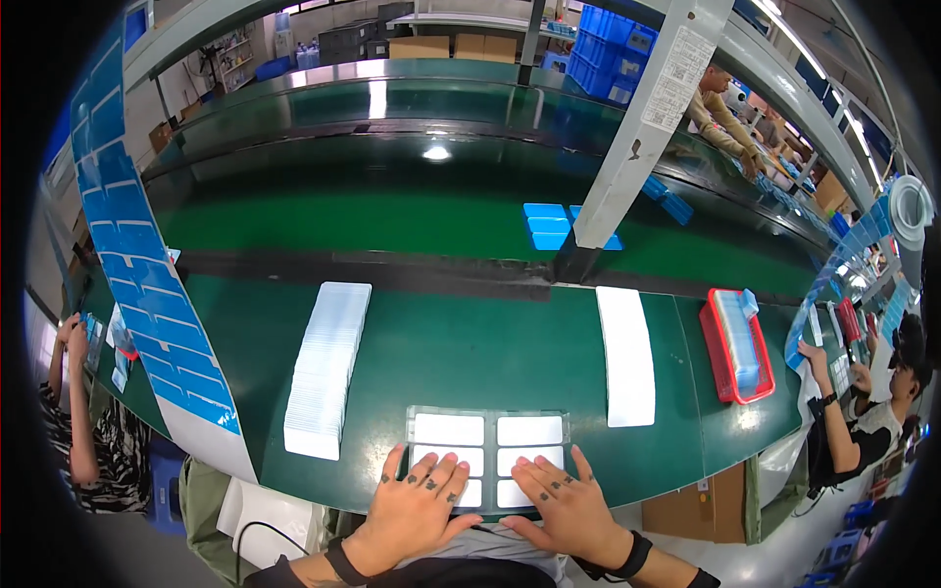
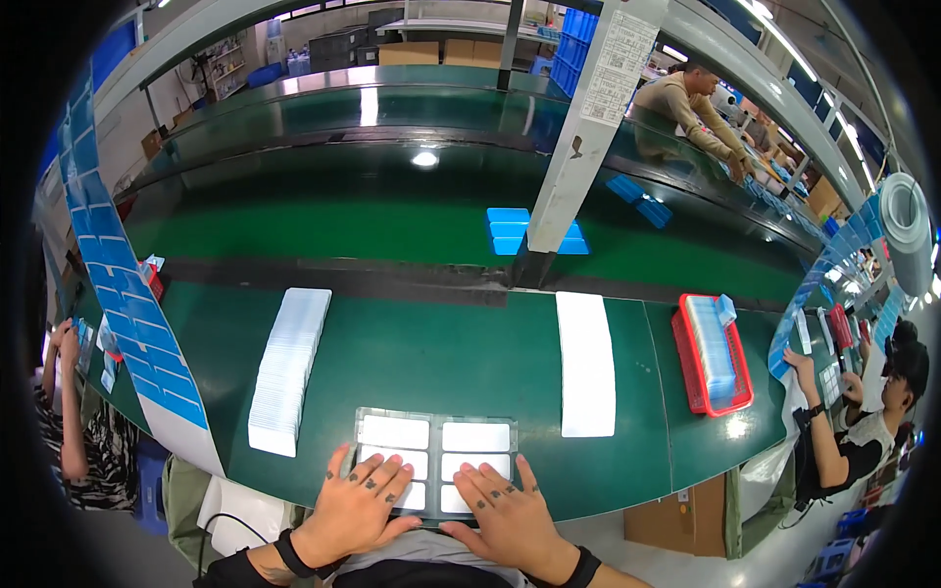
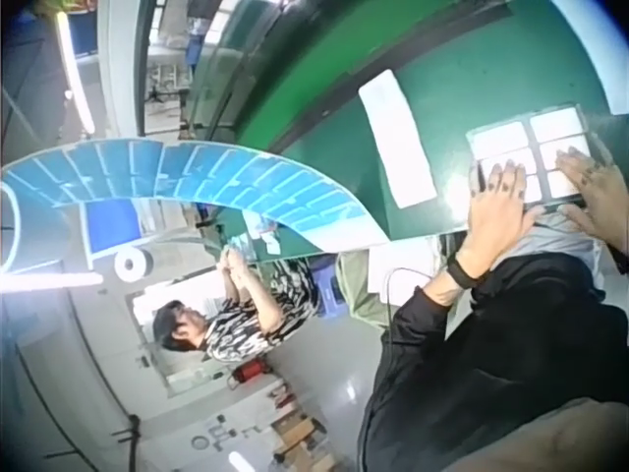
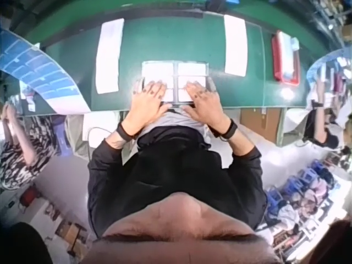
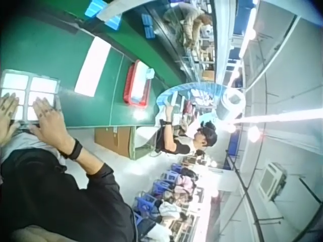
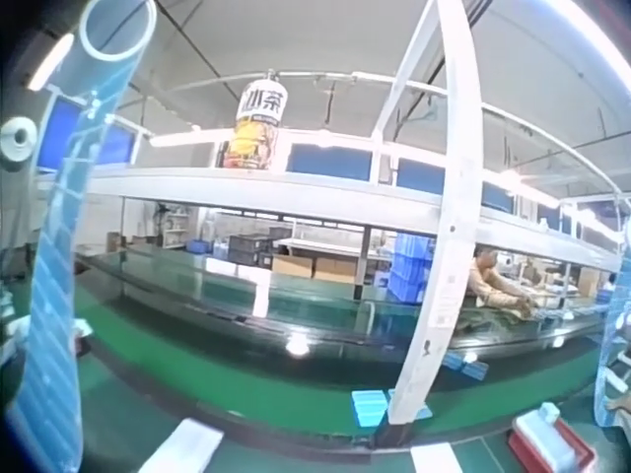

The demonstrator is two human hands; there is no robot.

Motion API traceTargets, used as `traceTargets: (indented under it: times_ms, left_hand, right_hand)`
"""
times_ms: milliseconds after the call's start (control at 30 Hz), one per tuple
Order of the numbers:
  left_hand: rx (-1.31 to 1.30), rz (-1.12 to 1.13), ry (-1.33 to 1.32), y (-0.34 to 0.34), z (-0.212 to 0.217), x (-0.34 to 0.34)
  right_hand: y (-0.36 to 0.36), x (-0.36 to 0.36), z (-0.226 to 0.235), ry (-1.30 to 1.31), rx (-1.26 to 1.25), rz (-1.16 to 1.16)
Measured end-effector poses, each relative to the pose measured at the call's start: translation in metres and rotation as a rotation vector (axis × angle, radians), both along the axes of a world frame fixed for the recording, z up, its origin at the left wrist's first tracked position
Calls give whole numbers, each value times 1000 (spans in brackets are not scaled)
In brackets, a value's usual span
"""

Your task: Applying white adhesive labels to blue plastic sheets on a factory assembly line.

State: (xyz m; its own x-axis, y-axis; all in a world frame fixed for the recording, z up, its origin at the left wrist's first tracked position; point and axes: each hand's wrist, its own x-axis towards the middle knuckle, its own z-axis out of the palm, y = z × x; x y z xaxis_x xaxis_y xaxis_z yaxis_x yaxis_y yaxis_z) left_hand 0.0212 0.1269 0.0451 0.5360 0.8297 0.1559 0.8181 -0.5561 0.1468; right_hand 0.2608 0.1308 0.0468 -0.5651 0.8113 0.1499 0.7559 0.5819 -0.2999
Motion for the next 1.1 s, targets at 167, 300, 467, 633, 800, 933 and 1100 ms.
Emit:
traceTargets:
  times_ms: [167,300,467,633,800,933,1100]
  left_hand:
    - [-6,26,-8,0,-1,5]
    - [15,33,-104,-13,-6,1]
    - [59,111,-68,-58,-19,8]
    - [20,103,-177,-51,-24,8]
    - [85,85,-145,-55,-28,0]
    - [47,172,-192,-60,-21,1]
    - [-13,102,-290,-51,-21,-1]
  right_hand:
    - [11,6,8,96,-117,8]
    - [-4,14,12,83,-119,16]
    - [-55,-9,-7,-64,50,-52]
    - [-46,-5,-15,49,53,-71]
    - [-44,-4,-8,61,39,-18]
    - [-55,-7,-9,22,61,-105]
    - [-42,6,3,148,-40,-132]
